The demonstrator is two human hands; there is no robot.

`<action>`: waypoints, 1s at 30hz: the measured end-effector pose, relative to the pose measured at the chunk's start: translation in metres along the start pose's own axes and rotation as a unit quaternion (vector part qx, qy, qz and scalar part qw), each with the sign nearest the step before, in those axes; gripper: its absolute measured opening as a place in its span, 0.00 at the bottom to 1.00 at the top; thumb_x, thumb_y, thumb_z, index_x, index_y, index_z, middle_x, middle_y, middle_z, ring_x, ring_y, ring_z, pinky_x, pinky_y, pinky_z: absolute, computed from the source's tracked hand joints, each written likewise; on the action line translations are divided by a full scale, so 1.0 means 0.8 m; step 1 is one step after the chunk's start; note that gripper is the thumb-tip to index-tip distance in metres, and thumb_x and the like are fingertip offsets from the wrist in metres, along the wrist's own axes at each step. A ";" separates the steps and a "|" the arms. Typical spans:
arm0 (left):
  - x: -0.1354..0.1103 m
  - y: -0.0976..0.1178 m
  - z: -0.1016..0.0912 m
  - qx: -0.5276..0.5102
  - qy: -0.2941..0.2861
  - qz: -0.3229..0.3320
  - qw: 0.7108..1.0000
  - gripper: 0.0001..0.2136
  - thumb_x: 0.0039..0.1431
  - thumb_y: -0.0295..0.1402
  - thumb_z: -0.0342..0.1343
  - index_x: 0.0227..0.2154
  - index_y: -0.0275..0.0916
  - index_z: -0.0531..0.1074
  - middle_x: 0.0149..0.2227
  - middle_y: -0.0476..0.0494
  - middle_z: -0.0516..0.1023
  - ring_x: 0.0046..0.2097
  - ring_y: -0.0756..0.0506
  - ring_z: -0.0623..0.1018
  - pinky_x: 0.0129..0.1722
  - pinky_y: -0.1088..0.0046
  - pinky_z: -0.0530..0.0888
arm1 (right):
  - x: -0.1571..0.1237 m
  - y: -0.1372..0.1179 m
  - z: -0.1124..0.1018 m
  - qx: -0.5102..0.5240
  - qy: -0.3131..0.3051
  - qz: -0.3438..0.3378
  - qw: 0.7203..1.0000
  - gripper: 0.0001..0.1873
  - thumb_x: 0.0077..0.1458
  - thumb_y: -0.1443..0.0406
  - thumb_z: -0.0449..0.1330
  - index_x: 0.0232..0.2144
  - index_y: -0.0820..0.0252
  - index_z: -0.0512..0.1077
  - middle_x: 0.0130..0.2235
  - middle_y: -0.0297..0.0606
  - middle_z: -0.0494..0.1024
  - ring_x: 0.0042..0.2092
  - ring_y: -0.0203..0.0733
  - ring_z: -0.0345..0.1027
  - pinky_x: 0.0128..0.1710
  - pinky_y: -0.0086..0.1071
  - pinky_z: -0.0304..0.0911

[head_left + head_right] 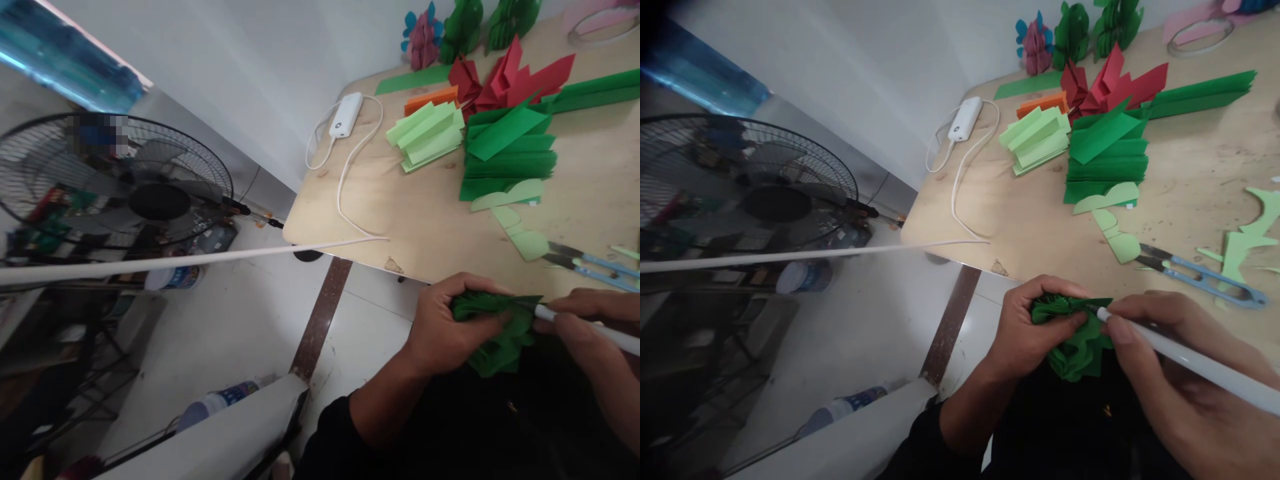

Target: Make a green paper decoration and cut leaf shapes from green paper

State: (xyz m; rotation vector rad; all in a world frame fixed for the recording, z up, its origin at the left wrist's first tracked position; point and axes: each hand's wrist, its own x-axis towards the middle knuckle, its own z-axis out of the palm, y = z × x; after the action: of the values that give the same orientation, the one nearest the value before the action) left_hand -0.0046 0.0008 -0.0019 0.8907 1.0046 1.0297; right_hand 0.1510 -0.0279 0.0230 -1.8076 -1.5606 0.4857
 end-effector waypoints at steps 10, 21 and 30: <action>0.001 -0.001 -0.001 -0.014 -0.006 0.001 1.000 0.10 0.45 0.29 0.67 0.33 0.35 0.77 0.34 0.44 0.80 0.36 0.50 0.77 0.39 0.74 0.73 | 0.000 0.022 0.003 -0.007 0.002 -0.030 1.000 0.14 0.49 0.48 0.58 0.31 0.48 0.71 0.26 0.32 0.75 0.26 0.40 0.68 0.24 0.35 0.61; 0.001 -0.001 0.001 -0.003 -0.005 -0.006 1.000 0.11 0.45 0.32 0.67 0.33 0.35 0.76 0.33 0.45 0.79 0.35 0.49 0.77 0.38 0.72 0.73 | 0.000 -0.004 0.004 0.005 -0.022 0.010 1.000 0.13 0.53 0.48 0.55 0.32 0.46 0.71 0.30 0.30 0.75 0.31 0.40 0.69 0.31 0.36 0.61; 0.002 0.001 0.000 0.008 -0.002 -0.018 1.000 0.12 0.44 0.34 0.68 0.32 0.36 0.76 0.32 0.46 0.78 0.34 0.49 0.75 0.37 0.72 0.72 | 0.002 0.003 0.006 0.004 -0.015 -0.020 1.000 0.12 0.52 0.49 0.57 0.32 0.47 0.72 0.30 0.32 0.77 0.31 0.42 0.71 0.27 0.34 0.62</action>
State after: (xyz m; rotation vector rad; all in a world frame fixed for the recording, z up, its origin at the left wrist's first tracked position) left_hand -0.0042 0.0027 -0.0014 0.8833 1.0239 0.9908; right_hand 0.1500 -0.0255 0.0181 -1.7678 -1.6096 0.5027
